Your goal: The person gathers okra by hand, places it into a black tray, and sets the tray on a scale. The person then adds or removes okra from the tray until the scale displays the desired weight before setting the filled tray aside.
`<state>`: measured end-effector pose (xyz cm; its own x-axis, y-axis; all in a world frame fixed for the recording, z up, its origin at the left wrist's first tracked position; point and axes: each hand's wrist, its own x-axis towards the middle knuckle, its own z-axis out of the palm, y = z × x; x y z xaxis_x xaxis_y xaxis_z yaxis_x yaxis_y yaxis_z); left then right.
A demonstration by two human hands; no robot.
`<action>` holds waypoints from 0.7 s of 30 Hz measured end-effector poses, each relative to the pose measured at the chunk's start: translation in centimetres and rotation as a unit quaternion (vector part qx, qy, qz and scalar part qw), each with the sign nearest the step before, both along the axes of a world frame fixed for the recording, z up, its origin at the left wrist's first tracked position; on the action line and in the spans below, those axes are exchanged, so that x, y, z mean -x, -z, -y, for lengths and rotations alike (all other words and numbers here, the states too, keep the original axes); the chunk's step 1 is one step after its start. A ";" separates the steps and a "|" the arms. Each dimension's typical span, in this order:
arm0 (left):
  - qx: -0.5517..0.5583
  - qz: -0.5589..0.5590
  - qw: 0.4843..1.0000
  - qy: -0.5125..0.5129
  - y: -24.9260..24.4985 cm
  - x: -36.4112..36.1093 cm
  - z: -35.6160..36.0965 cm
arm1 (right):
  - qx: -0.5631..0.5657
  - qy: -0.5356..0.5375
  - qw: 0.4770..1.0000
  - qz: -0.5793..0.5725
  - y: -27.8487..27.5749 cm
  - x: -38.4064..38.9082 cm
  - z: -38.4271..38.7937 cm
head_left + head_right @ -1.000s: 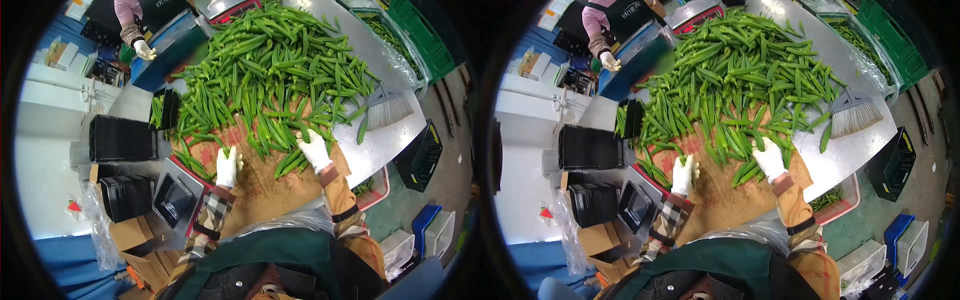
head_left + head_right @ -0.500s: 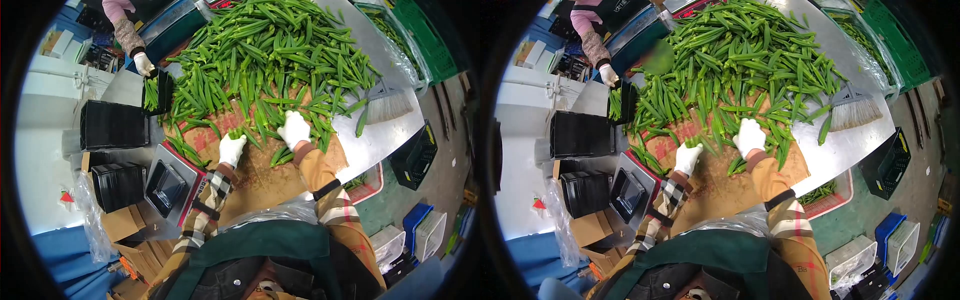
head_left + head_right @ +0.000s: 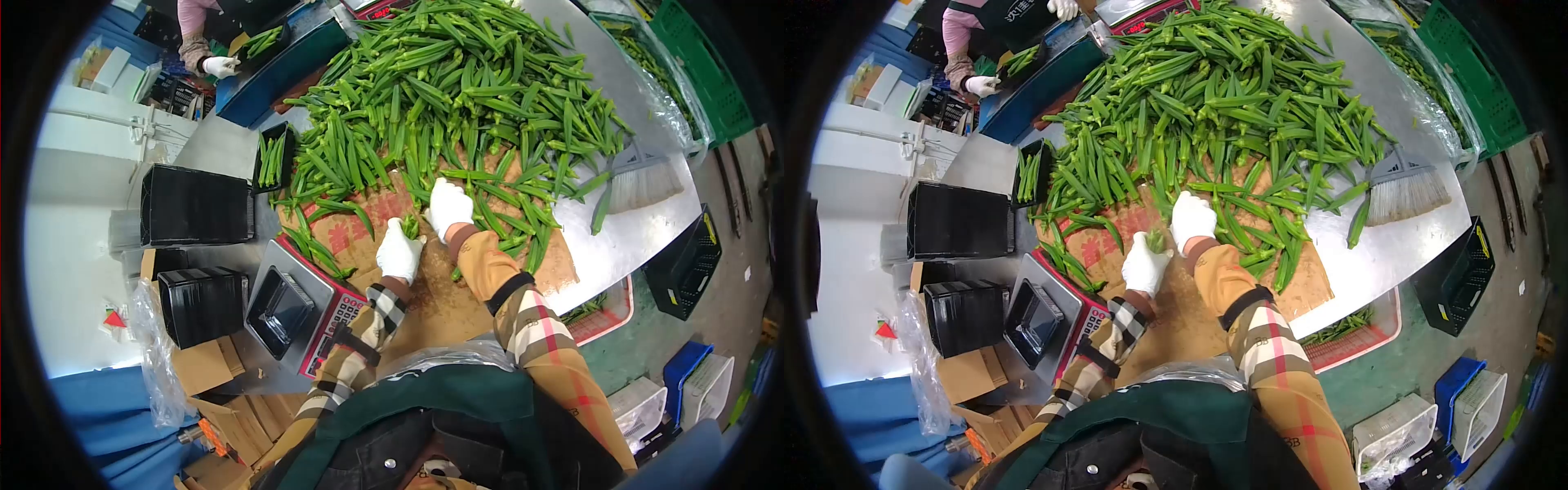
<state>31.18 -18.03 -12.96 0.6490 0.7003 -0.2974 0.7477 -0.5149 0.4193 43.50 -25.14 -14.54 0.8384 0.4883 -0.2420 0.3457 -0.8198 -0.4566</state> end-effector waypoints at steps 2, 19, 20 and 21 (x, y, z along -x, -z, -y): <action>0.050 0.075 0.996 -0.011 2.3 1.8 -2.5 | -0.045 0.014 0.996 -0.073 -1.8 -1.1 2.0; -0.109 0.073 0.916 0.380 1.7 -0.5 2.6 | -0.644 0.262 0.457 -0.555 -3.1 1.5 18.9; -0.093 0.084 0.918 0.376 0.8 0.1 2.2 | -0.644 0.264 0.460 -0.552 -2.7 1.6 19.3; -0.106 0.114 0.909 0.388 -0.2 0.1 2.0 | -0.629 0.273 0.489 -0.539 -2.9 1.8 19.4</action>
